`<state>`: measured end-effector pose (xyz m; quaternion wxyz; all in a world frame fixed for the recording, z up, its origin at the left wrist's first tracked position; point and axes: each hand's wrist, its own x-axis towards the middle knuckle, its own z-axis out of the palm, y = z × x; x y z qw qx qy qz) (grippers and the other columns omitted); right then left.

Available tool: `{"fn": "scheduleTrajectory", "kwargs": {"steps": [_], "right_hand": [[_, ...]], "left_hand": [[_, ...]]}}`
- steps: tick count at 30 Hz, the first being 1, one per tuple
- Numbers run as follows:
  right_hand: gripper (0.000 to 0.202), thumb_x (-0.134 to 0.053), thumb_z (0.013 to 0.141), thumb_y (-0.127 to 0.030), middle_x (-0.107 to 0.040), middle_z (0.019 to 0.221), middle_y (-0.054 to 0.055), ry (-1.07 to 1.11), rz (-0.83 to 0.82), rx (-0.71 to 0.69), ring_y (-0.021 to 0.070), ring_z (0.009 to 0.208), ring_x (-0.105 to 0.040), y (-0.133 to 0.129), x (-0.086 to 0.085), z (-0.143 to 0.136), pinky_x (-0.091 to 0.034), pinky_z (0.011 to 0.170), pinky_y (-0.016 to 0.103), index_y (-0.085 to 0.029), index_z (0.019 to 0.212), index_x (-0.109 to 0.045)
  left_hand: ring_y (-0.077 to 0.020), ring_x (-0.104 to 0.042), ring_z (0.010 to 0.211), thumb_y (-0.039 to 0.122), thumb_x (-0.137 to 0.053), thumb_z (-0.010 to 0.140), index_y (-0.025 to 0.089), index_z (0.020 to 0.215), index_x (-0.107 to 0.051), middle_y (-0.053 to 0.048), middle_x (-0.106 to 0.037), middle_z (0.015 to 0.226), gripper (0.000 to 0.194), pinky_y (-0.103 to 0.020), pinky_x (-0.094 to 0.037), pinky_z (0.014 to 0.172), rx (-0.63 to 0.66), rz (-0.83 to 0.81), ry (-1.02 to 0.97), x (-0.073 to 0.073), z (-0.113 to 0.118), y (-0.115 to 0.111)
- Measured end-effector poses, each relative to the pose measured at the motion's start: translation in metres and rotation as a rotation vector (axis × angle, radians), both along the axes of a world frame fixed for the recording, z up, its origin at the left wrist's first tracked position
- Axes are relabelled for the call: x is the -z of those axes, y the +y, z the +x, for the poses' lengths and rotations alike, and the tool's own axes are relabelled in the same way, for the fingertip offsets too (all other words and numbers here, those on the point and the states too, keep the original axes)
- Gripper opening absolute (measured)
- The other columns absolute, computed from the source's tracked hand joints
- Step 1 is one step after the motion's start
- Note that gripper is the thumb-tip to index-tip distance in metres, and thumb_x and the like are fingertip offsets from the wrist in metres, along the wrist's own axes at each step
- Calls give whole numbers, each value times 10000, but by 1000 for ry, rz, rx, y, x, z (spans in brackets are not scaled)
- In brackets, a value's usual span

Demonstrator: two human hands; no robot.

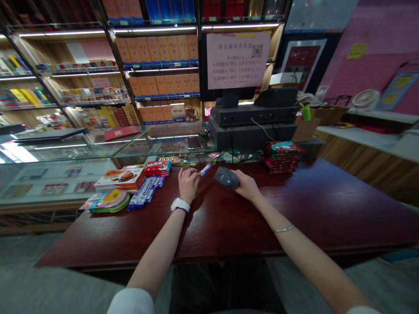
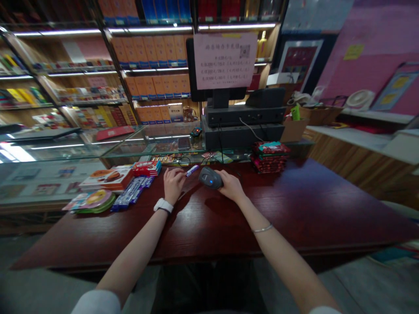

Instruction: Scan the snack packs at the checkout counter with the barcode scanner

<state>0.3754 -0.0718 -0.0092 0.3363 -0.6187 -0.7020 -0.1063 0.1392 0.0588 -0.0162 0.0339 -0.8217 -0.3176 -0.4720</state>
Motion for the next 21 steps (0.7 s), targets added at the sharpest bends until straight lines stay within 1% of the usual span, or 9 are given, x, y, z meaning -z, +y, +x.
{"fn": "scheduleTrajectory", "kwargs": {"steps": [2, 4, 7, 10, 13, 17, 21], "right_hand": [[627, -597, 772, -205, -620, 1202, 100, -27, -11, -9, 262, 1009, -631, 0, -3, -1, -483, 857, 361, -209, 1378, -436], [654, -592, 779, -225, -592, 1233, 129, -50, -35, -9, 286, 1071, -597, 1, -4, -1, -466, 894, 395, -178, 1403, -400], [544, -544, 808, -221, -569, 1234, 163, -60, -84, 47, 305, 1122, -560, 5, 0, 0, -443, 936, 428, -134, 1337, -455], [478, -507, 822, -203, -557, 1237, 167, -78, -149, 119, 301, 1109, -560, 9, 6, 3, -426, 973, 440, -123, 1293, -502], [485, -488, 815, -173, -554, 1258, 153, -107, -205, 152, 293, 1115, -559, 11, 11, 8, -407, 1016, 443, -135, 1297, -516], [518, -479, 799, -138, -578, 1270, 126, -141, -255, 155, 287, 1173, -542, 14, 18, 14, -310, 1123, 482, -169, 1315, -516], [551, -483, 790, -130, -578, 1314, 118, -122, -311, 157, 285, 1213, -522, 18, 25, 19, -287, 1142, 493, -172, 1340, -498]], "left_hand": [[-209, -627, 996, 210, -616, 876, 253, 868, -698, -30, -691, 1023, 94, -502, -331, 1117, 0, 3, -9, 0, 0, 0], [-209, -629, 1003, 217, -616, 877, 253, 864, -695, -32, -688, 1023, 88, -504, -328, 1118, 4, 3, -12, 0, 0, 0], [-209, -628, 1018, 226, -610, 883, 257, 873, -695, -32, -688, 1024, 91, -506, -320, 1122, 9, -5, -9, 1, 0, 1], [-210, -627, 1020, 219, -612, 880, 257, 882, -697, -32, -688, 1028, 93, -503, -322, 1121, 9, -4, -9, 2, 0, 1], [-212, -626, 1003, 214, -631, 869, 251, 883, -701, -33, -688, 1022, 81, -497, -332, 1116, 5, 9, -10, 2, 1, 1], [-212, -623, 983, 223, -640, 866, 249, 874, -705, -30, -690, 1017, 70, -490, -335, 1115, -5, 16, -2, 2, 2, 0], [-207, -622, 992, 235, -634, 872, 252, 884, -704, -27, -690, 1027, 73, -486, -325, 1126, 6, 1, 7, 2, 3, -2]]}}
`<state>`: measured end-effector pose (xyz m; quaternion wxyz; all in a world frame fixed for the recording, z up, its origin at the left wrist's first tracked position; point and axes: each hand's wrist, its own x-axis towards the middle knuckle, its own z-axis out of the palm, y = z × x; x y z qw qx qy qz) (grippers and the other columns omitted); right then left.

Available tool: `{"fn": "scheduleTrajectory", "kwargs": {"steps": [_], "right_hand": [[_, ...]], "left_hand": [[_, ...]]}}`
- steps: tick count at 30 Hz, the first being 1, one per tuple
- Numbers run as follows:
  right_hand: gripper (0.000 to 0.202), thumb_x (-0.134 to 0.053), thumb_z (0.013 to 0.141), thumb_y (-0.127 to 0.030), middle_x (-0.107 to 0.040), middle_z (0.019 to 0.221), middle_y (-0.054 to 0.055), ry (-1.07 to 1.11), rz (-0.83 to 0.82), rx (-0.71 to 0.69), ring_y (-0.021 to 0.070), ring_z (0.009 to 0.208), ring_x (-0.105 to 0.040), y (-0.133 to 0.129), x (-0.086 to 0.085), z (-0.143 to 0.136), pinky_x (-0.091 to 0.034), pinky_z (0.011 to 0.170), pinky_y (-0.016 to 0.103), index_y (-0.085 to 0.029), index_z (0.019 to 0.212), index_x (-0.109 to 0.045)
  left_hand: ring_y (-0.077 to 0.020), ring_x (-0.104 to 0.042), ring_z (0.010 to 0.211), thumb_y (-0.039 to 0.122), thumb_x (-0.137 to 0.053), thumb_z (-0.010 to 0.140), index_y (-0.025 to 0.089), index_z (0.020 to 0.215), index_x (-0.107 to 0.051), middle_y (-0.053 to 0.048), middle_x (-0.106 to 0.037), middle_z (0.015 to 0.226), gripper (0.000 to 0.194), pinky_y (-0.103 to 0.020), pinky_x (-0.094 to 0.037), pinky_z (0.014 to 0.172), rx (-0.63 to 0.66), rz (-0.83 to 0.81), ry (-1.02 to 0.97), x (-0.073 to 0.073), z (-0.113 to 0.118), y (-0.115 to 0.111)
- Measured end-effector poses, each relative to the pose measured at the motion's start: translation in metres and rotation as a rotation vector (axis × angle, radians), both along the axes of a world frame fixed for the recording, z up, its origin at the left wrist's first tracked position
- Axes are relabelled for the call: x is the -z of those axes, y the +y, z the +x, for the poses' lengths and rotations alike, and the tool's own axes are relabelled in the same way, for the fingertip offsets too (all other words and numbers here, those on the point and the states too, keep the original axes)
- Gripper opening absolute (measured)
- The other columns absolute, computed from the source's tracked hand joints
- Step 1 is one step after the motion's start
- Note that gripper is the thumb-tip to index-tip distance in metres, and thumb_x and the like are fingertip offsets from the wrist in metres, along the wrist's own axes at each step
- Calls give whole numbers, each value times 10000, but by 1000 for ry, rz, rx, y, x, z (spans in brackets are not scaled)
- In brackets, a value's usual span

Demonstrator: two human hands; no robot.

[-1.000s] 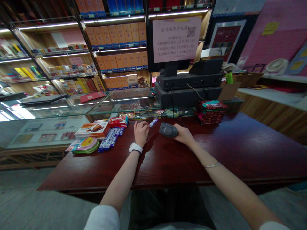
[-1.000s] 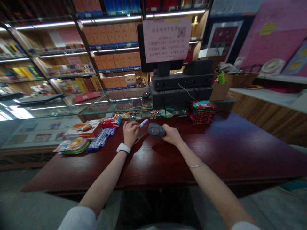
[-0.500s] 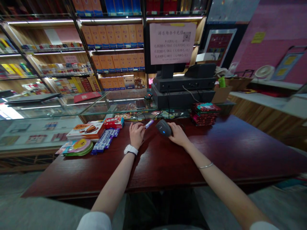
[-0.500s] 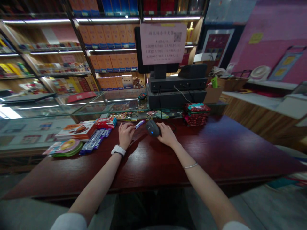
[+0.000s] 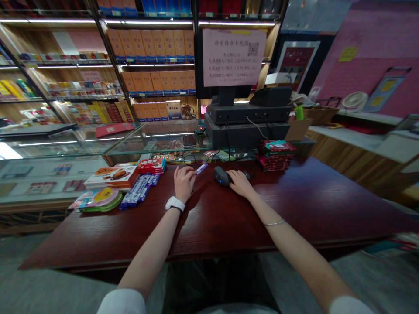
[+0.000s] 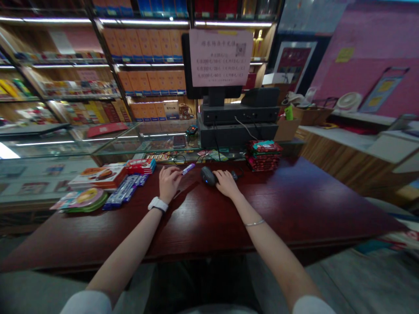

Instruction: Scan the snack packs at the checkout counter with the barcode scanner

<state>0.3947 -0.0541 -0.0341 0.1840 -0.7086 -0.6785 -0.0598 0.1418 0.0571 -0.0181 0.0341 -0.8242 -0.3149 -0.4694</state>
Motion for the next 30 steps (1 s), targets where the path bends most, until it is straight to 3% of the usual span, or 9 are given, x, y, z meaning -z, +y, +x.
{"fn": "scheduleTrajectory", "kwargs": {"steps": [13, 21, 26, 30], "right_hand": [[595, -486, 748, -92, -608, 1336, 100, 113, 37, -20, 267, 1245, -520, 7, 5, 4, -321, 1117, 534, -196, 1332, -532], [805, -404, 671, -8, -417, 1531, 91, 146, 124, -25, 238, 1427, -355, 6, 13, 8, -287, 1162, 552, -214, 1450, -427], [804, -420, 701, -40, -401, 1540, 85, 195, 246, -80, 226, 1435, -345, 3, 5, 2, -296, 1169, 531, -234, 1480, -379], [708, -429, 759, -78, -483, 1482, 80, 224, 306, -171, 220, 1391, -414, -2, -6, -10, -275, 1176, 537, -238, 1449, -421]], "left_hand": [[-205, -626, 987, 232, -633, 867, 249, 892, -706, -33, -684, 1018, 80, -496, -328, 1124, 24, -9, 10, -2, 1, -4], [-202, -629, 991, 214, -620, 869, 254, 896, -709, -35, -686, 1010, 101, -504, -343, 1122, 85, -10, -1, -2, 5, -8], [-192, -630, 983, 210, -609, 880, 255, 905, -710, -31, -687, 1012, 113, -498, -361, 1114, 130, 3, 11, -2, 9, -14], [-181, -634, 971, 214, -601, 895, 248, 916, -708, -35, -688, 1006, 114, -487, -373, 1107, 163, 36, 19, -4, 12, -19]]}}
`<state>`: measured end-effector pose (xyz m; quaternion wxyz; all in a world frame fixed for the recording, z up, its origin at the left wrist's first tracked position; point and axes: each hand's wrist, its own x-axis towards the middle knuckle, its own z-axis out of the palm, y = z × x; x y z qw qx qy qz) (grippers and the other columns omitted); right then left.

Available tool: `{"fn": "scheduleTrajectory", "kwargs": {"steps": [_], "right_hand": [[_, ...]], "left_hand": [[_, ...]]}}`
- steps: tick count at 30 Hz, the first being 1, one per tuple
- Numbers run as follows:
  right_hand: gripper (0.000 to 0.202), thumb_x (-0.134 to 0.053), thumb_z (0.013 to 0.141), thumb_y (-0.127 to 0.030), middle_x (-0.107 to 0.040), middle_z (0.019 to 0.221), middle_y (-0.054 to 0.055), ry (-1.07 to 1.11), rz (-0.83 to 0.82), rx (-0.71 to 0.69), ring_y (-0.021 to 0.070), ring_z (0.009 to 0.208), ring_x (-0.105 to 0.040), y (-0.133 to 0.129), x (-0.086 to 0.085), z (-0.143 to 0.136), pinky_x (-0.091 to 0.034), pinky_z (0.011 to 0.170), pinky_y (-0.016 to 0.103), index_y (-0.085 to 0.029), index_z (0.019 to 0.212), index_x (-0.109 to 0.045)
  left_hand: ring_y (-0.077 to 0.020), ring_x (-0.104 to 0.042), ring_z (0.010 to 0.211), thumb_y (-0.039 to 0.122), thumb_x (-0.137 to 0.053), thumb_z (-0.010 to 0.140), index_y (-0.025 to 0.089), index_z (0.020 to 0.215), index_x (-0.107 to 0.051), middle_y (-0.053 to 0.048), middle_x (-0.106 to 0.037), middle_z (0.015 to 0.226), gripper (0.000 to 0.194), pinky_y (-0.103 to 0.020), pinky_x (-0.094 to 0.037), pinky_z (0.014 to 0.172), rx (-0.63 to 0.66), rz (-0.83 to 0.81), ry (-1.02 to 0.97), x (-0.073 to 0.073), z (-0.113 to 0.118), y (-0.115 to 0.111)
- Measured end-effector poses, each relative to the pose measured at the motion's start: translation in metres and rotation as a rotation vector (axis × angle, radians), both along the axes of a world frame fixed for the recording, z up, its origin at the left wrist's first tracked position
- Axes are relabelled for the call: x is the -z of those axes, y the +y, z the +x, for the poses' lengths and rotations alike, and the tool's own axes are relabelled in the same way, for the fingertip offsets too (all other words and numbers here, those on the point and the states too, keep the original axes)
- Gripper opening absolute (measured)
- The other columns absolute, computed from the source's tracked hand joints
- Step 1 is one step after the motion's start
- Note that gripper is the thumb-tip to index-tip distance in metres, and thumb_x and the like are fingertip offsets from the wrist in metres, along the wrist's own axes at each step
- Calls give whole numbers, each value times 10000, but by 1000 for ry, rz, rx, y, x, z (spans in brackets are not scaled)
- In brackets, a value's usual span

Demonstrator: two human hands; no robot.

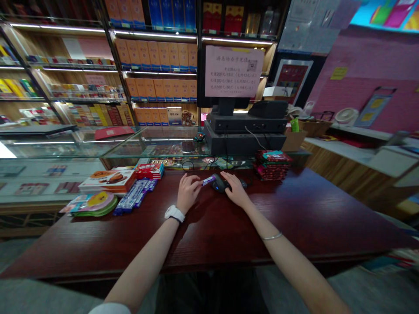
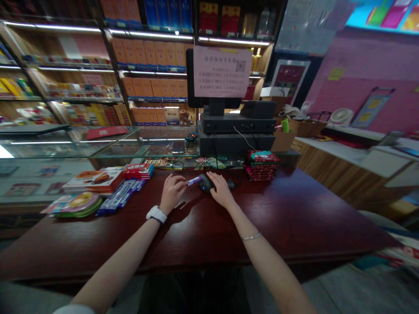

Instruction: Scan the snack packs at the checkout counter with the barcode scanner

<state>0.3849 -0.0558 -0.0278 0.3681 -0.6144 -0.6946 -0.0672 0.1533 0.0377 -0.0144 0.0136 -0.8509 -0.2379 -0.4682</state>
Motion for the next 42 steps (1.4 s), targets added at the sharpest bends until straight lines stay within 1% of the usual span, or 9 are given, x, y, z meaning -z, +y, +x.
{"fn": "scheduleTrajectory", "kwargs": {"steps": [6, 11, 16, 21, 24, 29, 36, 39, 42], "right_hand": [[466, -428, 906, -180, -617, 1327, 72, -32, 49, -35, 208, 1262, -543, -5, -9, -13, -312, 1150, 535, -261, 1353, -528], [401, -442, 919, -193, -691, 1172, 64, -35, 73, -53, 201, 1119, -626, -5, -9, -15, -345, 1123, 544, -269, 1282, -594], [303, -464, 929, -211, -726, 1089, 51, -17, 123, -73, 197, 1033, -661, -4, -9, -20, -355, 1113, 544, -260, 1155, -660], [213, -500, 947, -261, -736, 1013, 47, -80, 193, -49, 191, 971, -673, -3, -16, -27, -364, 1110, 521, -252, 1016, -701], [192, -535, 941, -284, -736, 997, 41, -140, 194, -28, 189, 955, -670, -1, -22, -32, -376, 1107, 494, -262, 1018, -710], [202, -533, 952, -286, -736, 984, 36, -212, 238, -43, 182, 920, -661, 5, -32, -50, -398, 1088, 461, -270, 1025, -720], [234, -497, 970, -268, -736, 1000, 21, -304, 256, -140, 185, 915, -639, 26, -46, -99, -375, 1109, 480, -286, 1048, -717], [241, -493, 966, -252, -732, 1006, 23, -307, 229, -197, 192, 926, -625, 40, -46, -125, -343, 1133, 510, -291, 1051, -715], [256, -489, 957, -227, -725, 996, 34, -313, 198, -262, 203, 927, -610, 54, -39, -150, -322, 1146, 532, -289, 1063, -714]], "left_hand": [[-171, -632, 977, 205, -596, 901, 256, 945, -707, -26, -693, 1002, 130, -466, -379, 1107, 51, 4, 31, -1, 3, -5], [-170, -632, 910, 241, -597, 908, 266, 992, -716, -16, -695, 892, 148, -460, -397, 1092, 67, -7, 32, -3, 4, -7], [-172, -636, 897, 260, -578, 921, 266, 997, -723, -23, -701, 887, 164, -443, -431, 1056, 56, -24, 12, -6, 4, -8], [-164, -638, 897, 250, -561, 930, 262, 1018, -723, -25, -693, 891, 185, -416, -440, 1048, 50, 27, -8, -12, 2, -9], [-159, -641, 894, 245, -556, 930, 272, 1020, -723, -20, -695, 898, 191, -415, -441, 1051, 37, 34, 26, -18, -4, -9], [-153, -647, 882, 252, -554, 929, 274, 1009, -721, -16, -697, 905, 186, -425, -432, 1065, 10, 43, 64, -26, -29, -13], [-168, -640, 927, 244, -538, 934, 269, 1038, -711, -28, -697, 952, 203, -398, -446, 1034, -61, 39, 46, -29, -86, -12], [-179, -634, 936, 243, -535, 935, 259, 1045, -708, -39, -697, 968, 206, -395, -457, 1012, -98, 36, 55, -27, -113, -9], [-178, -634, 923, 231, -541, 928, 253, 1043, -706, -37, -698, 973, 202, -397, -449, 1015, -120, 36, 86, -23, -139, -9]]}}
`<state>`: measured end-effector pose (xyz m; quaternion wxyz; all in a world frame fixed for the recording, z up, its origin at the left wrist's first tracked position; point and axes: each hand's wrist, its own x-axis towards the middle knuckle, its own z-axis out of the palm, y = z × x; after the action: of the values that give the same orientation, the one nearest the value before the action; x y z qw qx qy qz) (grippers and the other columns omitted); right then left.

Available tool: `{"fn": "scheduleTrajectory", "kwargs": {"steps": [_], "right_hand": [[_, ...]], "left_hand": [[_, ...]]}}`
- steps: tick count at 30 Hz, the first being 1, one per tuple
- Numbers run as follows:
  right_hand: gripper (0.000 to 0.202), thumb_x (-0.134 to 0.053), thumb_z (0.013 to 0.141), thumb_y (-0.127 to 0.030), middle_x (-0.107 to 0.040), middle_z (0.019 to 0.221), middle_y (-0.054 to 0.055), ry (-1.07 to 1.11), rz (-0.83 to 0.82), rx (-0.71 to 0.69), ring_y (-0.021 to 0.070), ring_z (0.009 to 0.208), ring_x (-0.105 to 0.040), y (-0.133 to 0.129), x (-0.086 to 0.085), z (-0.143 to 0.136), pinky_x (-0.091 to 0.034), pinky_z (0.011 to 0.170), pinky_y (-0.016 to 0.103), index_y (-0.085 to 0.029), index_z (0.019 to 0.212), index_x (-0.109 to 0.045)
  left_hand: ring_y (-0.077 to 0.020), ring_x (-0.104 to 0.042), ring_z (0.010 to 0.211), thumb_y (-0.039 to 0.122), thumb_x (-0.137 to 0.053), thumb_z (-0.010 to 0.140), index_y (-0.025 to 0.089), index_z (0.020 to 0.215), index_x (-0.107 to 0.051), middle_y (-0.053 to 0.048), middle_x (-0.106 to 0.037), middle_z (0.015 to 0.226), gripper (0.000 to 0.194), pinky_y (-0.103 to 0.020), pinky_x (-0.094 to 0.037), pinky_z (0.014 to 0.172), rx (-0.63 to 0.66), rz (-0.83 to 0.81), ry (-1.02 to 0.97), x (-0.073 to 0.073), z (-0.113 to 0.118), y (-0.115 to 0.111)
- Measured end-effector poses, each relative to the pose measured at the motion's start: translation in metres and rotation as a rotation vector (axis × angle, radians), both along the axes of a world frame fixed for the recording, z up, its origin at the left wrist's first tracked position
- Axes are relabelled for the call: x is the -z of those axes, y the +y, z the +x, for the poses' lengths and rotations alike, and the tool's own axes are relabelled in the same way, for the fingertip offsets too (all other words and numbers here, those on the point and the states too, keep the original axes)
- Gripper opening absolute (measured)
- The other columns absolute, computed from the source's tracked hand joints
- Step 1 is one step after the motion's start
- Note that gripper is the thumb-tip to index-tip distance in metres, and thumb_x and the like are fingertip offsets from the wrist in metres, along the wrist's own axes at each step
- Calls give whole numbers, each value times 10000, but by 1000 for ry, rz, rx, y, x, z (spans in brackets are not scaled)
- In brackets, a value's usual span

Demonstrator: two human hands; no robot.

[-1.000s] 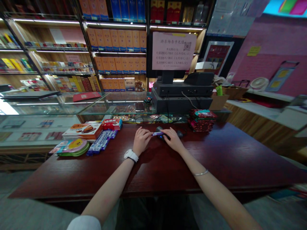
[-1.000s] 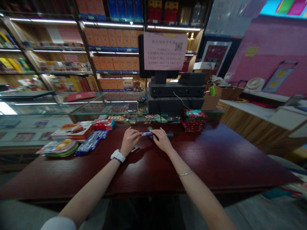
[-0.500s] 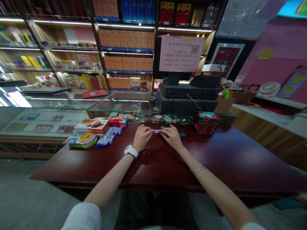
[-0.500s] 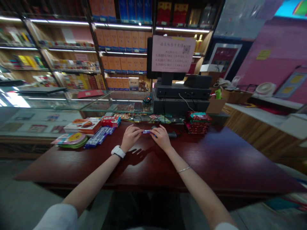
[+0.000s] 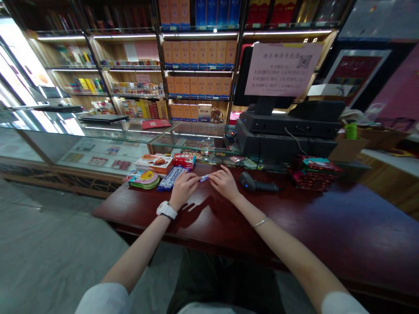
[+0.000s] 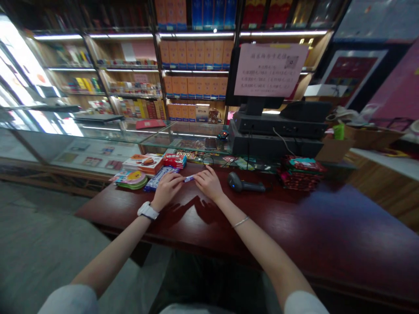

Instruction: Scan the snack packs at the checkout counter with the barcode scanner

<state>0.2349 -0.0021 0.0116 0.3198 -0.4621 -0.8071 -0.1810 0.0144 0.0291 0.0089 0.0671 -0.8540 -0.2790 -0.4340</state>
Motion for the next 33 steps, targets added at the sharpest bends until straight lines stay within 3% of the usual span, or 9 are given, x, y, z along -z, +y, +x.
{"fn": "scheduleTrajectory", "kwargs": {"steps": [6, 12, 19, 24, 27, 33], "right_hand": [[311, -534, 919, -166, -705, 917, 16, -84, -57, -172, 192, 924, -592, 27, 19, -39, -295, 1168, 511, -305, 1156, -681], [244, -577, 894, -167, -707, 919, 38, -150, -59, -200, 198, 936, -594, 58, 31, -73, -248, 1187, 509, -252, 1084, -703], [245, -550, 886, -141, -731, 914, 41, -220, -133, -115, 213, 931, -630, 77, 42, -92, -249, 1179, 508, -247, 1031, -718], [343, -503, 907, -145, -732, 1124, 47, -179, -259, -130, 213, 1039, -638, 71, 45, -93, -196, 1201, 523, -251, 1183, -677], [384, -466, 929, -175, -659, 1297, 36, -138, -359, -121, 213, 1147, -608, 64, 46, -92, -173, 1199, 562, -272, 1263, -629], [486, -388, 990, -413, -421, 1532, 13, -98, -536, -16, 282, 1370, -437, 53, 51, -94, -234, 1162, 611, -321, 1467, -404]], "left_hand": [[-175, -638, 884, 249, -550, 926, 235, 1014, -708, -40, -693, 958, 181, -318, -506, 842, -41, -85, 149, 6, -44, -6], [-181, -643, 883, 242, -567, 919, 229, 996, -724, -44, -699, 959, 175, -325, -495, 843, -153, -132, 214, 15, -68, 1], [-198, -653, 912, 163, -605, 876, 231, 928, -748, -43, -709, 925, 167, -402, -421, 1021, -239, -247, 315, 21, -67, 14], [-209, -647, 926, 175, -609, 871, 224, 918, -749, -54, -706, 928, 156, -403, -431, 1004, -252, -308, 322, 22, -65, 10], [-222, -628, 968, 219, -620, 876, 231, 927, -747, -54, -712, 985, 138, -423, -417, 1024, -266, -316, 305, 23, -64, 6], [-232, -599, 1099, 316, -578, 918, 237, 975, -739, -42, -705, 1147, 188, -477, -313, 1135, -353, -355, 230, 28, -62, 3]]}}
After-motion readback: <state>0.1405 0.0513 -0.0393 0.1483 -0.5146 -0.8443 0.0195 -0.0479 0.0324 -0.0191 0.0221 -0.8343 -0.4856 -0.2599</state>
